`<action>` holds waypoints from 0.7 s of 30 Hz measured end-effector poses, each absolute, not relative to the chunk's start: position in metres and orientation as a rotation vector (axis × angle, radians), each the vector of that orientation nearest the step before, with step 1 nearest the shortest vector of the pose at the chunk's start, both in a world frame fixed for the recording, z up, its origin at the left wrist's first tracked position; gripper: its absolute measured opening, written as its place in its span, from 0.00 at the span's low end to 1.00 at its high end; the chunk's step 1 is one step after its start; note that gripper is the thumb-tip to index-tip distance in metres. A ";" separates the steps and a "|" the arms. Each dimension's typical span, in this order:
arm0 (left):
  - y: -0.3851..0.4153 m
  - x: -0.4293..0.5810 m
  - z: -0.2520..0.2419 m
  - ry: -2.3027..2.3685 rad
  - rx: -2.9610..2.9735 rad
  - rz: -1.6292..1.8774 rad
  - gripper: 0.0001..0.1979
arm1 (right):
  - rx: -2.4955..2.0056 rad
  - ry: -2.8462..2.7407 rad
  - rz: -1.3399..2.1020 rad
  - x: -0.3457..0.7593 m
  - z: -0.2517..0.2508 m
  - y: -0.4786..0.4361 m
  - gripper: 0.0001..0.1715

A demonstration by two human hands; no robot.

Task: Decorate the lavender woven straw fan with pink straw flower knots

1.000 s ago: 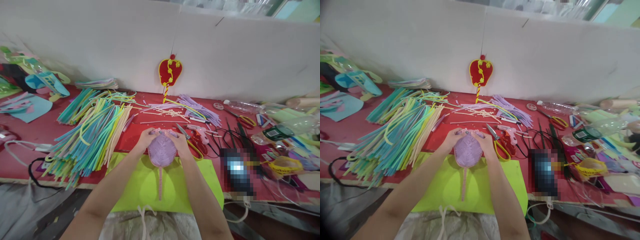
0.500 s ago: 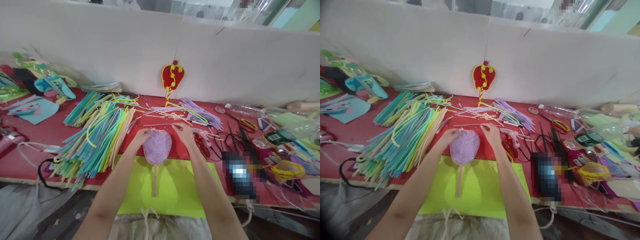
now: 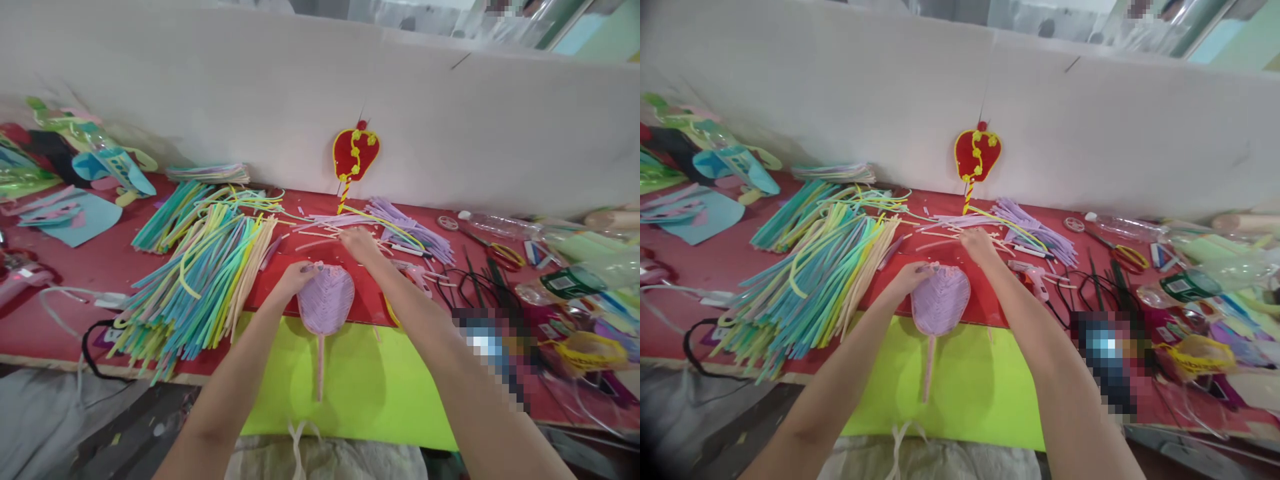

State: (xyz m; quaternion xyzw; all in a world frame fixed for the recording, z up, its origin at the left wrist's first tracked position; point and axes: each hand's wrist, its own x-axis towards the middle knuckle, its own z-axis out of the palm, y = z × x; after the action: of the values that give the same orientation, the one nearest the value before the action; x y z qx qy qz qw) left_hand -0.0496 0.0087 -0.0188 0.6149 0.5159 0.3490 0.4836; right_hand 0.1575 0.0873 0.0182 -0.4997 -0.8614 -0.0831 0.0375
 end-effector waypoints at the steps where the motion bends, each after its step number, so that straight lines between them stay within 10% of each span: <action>1: 0.008 -0.049 -0.017 1.247 1.497 0.853 0.17 | -1.543 -2.568 -0.264 0.162 0.026 0.086 0.13; 9: 0.007 -0.043 -0.014 1.392 1.335 0.848 0.19 | -0.961 -1.088 0.427 0.181 0.091 0.029 0.05; 21: -0.017 -0.039 0.012 1.536 1.939 1.067 0.16 | -0.963 -0.709 1.195 0.176 0.013 -0.030 0.14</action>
State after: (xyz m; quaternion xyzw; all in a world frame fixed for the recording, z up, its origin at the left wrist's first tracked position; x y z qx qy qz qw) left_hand -0.0394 -0.0170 0.0123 0.7018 0.5559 0.3861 0.2220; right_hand 0.1757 -0.0301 0.0127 -0.4262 -0.3136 0.5288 0.6636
